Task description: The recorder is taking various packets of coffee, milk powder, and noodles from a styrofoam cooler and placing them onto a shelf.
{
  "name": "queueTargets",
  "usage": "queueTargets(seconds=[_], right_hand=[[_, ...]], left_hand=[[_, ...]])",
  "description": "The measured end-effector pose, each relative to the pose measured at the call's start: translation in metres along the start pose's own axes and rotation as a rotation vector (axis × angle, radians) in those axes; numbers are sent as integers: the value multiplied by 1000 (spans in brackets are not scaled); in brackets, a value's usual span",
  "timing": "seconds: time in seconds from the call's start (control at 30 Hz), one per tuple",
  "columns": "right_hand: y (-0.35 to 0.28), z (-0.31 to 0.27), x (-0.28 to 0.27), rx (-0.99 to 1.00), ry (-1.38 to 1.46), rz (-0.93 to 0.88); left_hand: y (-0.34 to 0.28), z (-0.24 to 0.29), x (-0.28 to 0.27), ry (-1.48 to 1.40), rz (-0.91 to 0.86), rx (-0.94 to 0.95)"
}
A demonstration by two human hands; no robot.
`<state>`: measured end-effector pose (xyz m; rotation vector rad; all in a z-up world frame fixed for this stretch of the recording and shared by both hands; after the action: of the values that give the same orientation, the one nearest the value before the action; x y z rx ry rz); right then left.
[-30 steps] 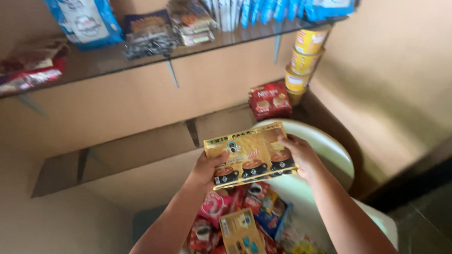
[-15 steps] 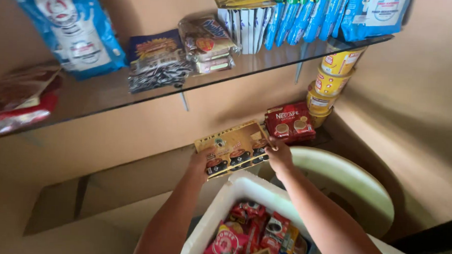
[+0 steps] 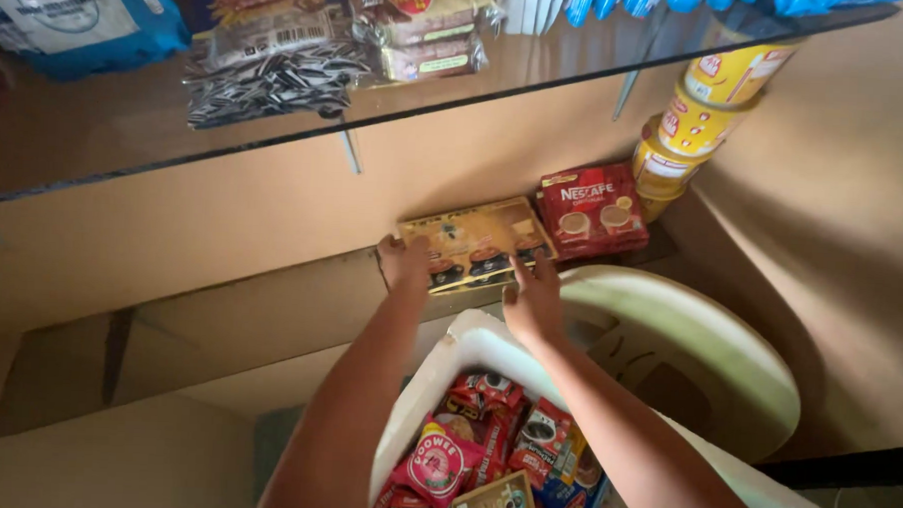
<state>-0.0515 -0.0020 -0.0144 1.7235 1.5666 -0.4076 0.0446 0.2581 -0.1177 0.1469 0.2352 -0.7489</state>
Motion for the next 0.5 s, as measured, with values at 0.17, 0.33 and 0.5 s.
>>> queueTargets(seconds=[0.17,0.33,0.5], right_hand=[[3,-2,-3,-45,-138,-128],[10,22,2,-53,-160,-232],[-30,25,-42,-281,144,-19]], left_hand=[[-46,61,-21,-32,-48,-109],[-30,39,-6,390,-31,126],[-84,77,-31,594,80,356]])
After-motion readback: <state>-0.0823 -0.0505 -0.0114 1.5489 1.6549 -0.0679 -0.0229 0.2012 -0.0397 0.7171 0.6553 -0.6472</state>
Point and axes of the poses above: each hand's wrist, its own y-axis towards the middle knuckle, its own x-axis out of the palm, z = x × y, the point moved 5 cm from there along y, towards the middle knuckle, and after that the axes turned 13 degrees about y, right-handed, at the moved point
